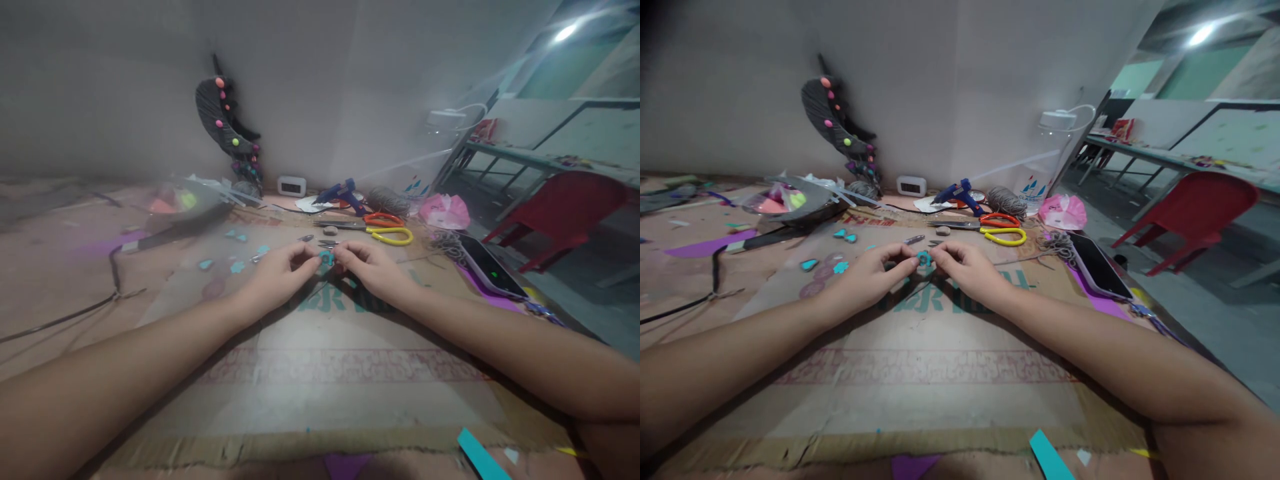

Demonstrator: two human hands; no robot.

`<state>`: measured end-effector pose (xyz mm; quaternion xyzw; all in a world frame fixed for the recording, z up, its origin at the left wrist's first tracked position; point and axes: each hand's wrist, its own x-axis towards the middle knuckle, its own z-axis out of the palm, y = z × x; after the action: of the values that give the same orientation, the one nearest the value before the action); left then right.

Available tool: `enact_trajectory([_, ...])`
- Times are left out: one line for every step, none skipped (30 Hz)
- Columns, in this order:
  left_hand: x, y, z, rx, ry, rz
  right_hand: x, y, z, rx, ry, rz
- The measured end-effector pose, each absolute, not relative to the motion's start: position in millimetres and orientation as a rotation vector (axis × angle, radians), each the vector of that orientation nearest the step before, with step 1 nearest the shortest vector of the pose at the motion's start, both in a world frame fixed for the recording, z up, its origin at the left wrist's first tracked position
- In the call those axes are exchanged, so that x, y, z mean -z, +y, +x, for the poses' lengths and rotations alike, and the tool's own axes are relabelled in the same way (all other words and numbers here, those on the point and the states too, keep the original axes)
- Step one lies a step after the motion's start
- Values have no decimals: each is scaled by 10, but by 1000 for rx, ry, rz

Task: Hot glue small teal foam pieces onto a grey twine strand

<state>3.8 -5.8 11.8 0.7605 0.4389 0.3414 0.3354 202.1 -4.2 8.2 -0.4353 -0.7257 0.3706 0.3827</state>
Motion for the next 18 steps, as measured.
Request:
enact_trajectory([-114,-55,37,-904,1148,1969,-79,-36,2027,-909,-1840,-1106])
enact_trajectory([-113,-52,36,-918,1150,1949,-77,-29,2034,-854,-1833,-1110])
enact_trajectory([-112,-49,36,-934,1153,1923,-76,-22,2042,-789,-1834,-1120])
enact_trajectory([-113,-46,36,-947,1156,1893,-77,-17,2049,-729,-1843,-1134])
enact_trajectory([-113,-42,36,-962,1162,1861,-78,-12,2056,-685,-1856,-1152])
enact_trajectory([-113,-37,37,-974,1170,1829,-81,-9,2061,-660,-1870,-1171])
enact_trajectory([-112,-31,38,-983,1177,1800,-84,-8,2065,-650,-1877,-1190])
enact_trajectory([-110,-24,39,-989,1184,1779,-89,-9,2067,-648,-1881,-1201])
enact_trajectory([-105,-17,40,-993,1189,1767,-94,-11,2066,-644,-1883,-1206])
enact_trajectory([-100,-10,39,-996,1190,1762,-99,-14,2064,-632,-1884,-1207])
enact_trajectory([-92,-3,37,-997,1188,1763,-105,-17,2060,-612,-1886,-1204])
enact_trajectory([-85,3,34,-997,1183,1766,-110,-19,2055,-587,-1890,-1198])
enact_trajectory([-77,7,31,-998,1180,1769,-113,-20,2050,-565,-1895,-1189])
enact_trajectory([-69,11,28,-1000,1178,1772,-115,-20,2046,-552,-1902,-1177])
enact_trajectory([-63,13,26,-1000,1177,1776,-115,-19,2042,-547,-1907,-1161])
enact_trajectory([-58,14,24,-999,1179,1775,-113,-17,2040,-546,-1912,-1137])
enact_trajectory([-55,14,24,-997,1183,1773,-109,-15,2040,-543,-1916,-1108])
enact_trajectory([-54,13,24,-995,1185,1769,-104,-13,2042,-535,-1919,-1078])
